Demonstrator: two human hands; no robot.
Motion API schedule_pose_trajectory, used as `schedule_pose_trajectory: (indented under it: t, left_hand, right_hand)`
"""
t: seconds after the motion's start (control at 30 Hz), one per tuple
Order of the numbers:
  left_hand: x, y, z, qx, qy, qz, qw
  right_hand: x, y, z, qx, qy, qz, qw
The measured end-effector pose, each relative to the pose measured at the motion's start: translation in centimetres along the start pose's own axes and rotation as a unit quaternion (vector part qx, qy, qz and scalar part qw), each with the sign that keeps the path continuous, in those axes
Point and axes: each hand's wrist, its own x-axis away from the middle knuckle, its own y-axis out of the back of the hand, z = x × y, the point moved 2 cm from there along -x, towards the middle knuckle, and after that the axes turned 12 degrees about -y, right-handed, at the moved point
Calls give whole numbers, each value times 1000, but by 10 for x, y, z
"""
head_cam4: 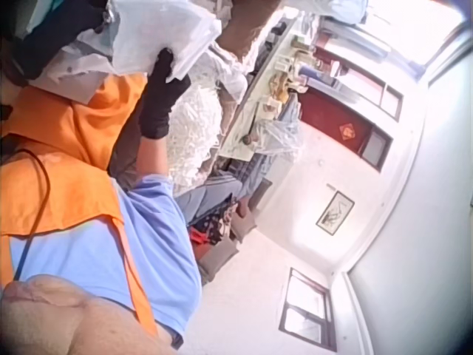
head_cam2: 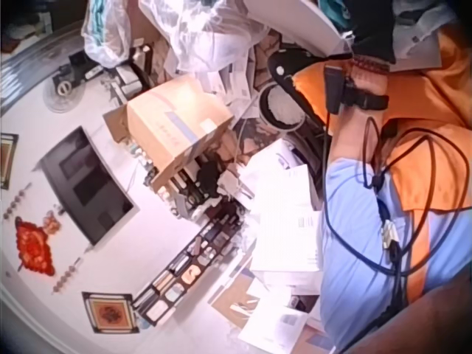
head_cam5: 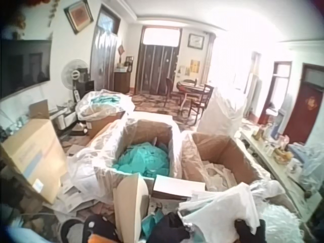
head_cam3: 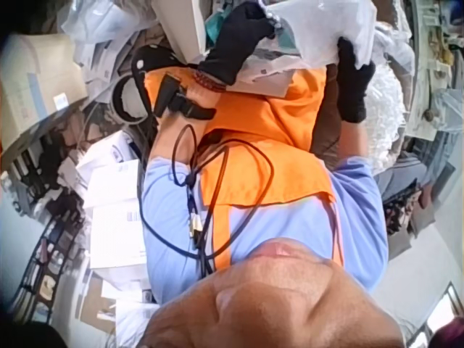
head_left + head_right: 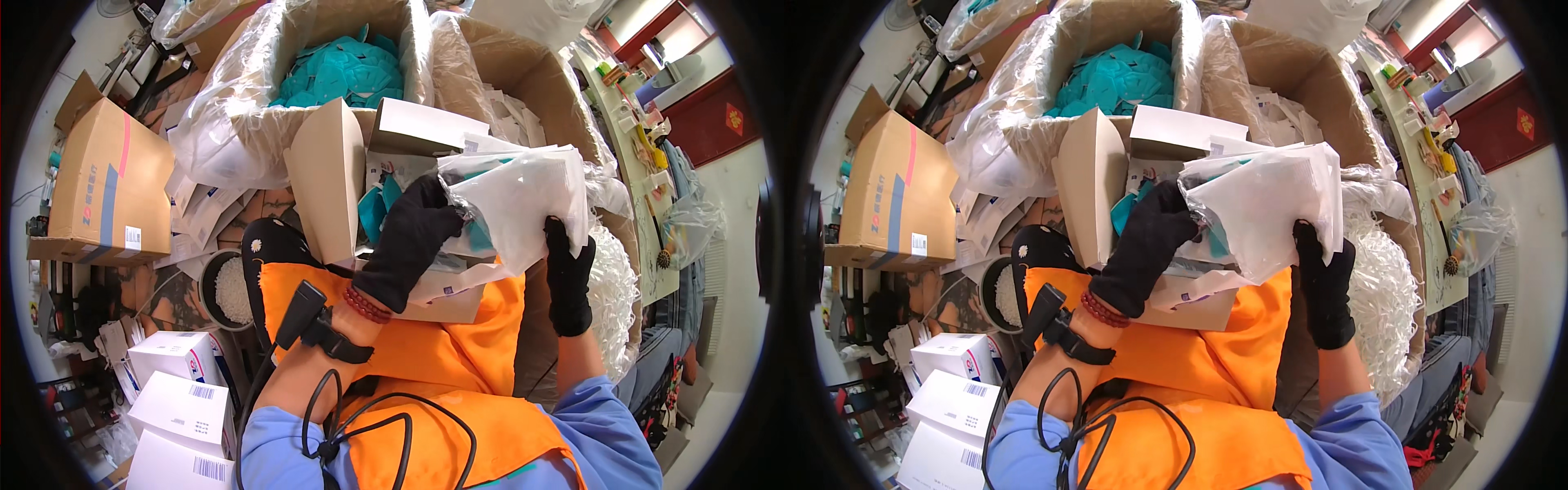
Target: The recorder is placing turquoise medical face masks into white retail boxes.
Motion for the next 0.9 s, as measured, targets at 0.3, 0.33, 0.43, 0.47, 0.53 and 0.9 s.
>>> schedule_pose_trajectory:
  t: [0.3, 0.33, 0.43, 0.47, 0.53, 0.9]
  left_hand:
    - [2, 17, 15, -330, -66, 52, 940]
    - [0, 19, 9, -329, -67, 56, 940]
    - [0, 46, -9, -287, -29, -62, 955]
    - [1, 46, -12, -288, -28, -63, 955]
    - [3, 42, -24, -554, -137, -46, 820]
    - [0, 27, -30, -504, -230, -36, 832]
  right_hand:
    - [-3, 15, -10, 83, 89, -17, 992]
    - [-11, 23, -16, 13, 70, -58, 996]
    - [-16, 38, -11, -31, -43, -90, 995]
    - [-18, 40, -10, -31, -44, -88, 995]
    - [-25, 40, -8, -83, -47, -62, 994]
    - [-39, 61, -51, -322, -44, 99, 941]
